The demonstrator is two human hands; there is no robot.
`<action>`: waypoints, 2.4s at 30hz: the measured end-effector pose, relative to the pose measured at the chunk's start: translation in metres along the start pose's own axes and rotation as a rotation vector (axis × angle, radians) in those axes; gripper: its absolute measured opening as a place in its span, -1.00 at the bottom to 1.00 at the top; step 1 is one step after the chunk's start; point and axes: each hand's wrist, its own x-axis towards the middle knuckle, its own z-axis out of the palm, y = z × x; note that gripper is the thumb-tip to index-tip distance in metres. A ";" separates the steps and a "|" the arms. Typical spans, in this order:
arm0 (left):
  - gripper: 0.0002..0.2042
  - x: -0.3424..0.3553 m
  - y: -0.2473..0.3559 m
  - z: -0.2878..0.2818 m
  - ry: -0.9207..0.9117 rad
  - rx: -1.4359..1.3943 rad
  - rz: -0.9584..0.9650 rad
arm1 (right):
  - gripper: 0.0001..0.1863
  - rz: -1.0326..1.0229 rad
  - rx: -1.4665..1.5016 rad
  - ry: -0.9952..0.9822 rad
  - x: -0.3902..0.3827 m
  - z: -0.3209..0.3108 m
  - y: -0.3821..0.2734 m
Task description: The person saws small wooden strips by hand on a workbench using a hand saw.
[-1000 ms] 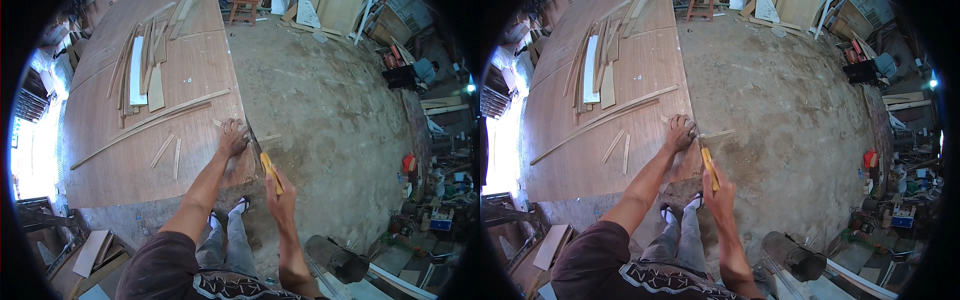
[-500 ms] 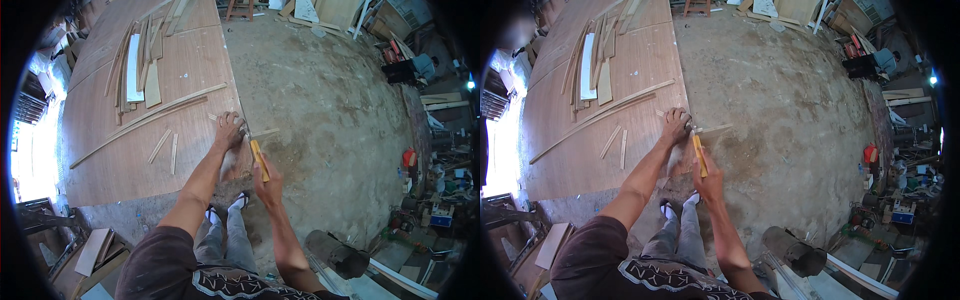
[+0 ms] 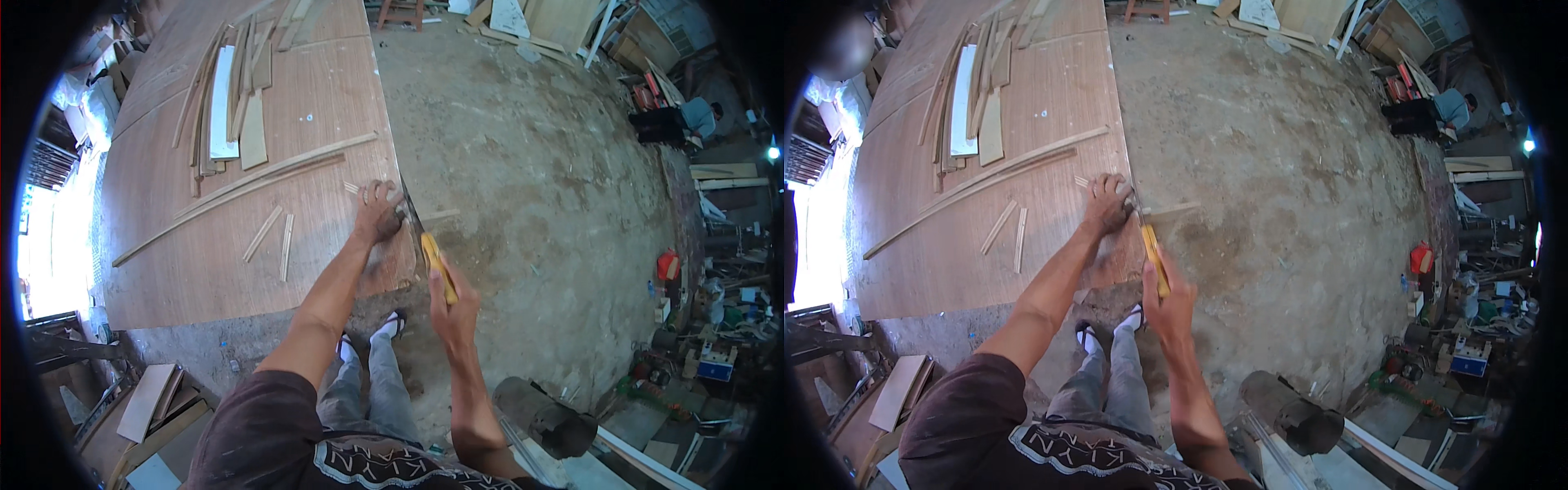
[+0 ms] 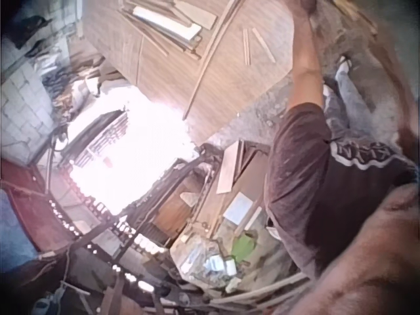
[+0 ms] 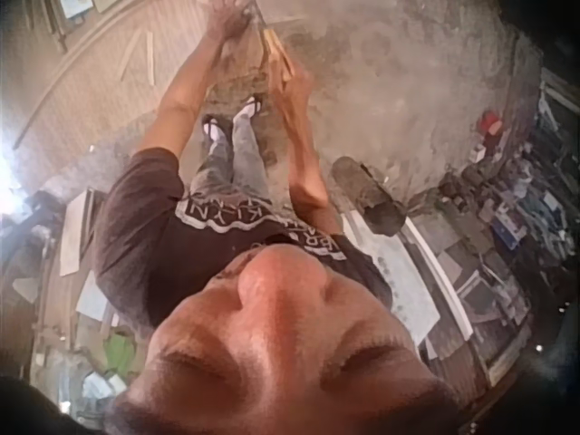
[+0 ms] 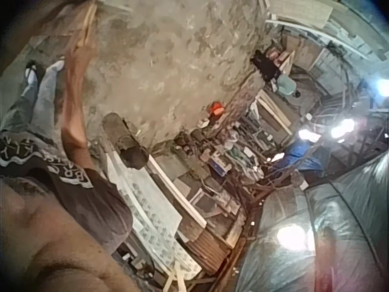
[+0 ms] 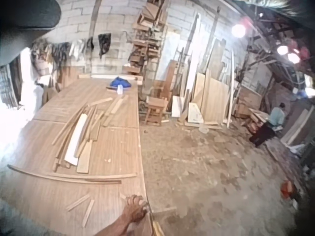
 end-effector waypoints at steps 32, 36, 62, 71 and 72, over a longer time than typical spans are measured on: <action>-0.64 0.001 -0.001 -0.006 0.049 -0.039 -0.024 | -0.59 -0.025 0.032 -0.056 0.025 0.003 -0.013; -0.64 0.002 0.009 -0.002 0.101 -0.012 0.026 | -0.59 0.015 0.063 -0.083 0.041 0.012 -0.004; -0.70 0.008 0.000 -0.011 0.070 -0.056 -0.027 | -0.55 0.058 0.034 -0.091 0.060 0.017 -0.007; -0.69 0.008 0.000 -0.007 0.034 -0.068 -0.038 | -0.56 -0.018 0.036 -0.054 0.027 -0.009 -0.012; -0.69 0.011 0.004 -0.007 0.045 -0.087 -0.023 | -0.57 -0.040 0.034 -0.025 0.027 -0.011 -0.011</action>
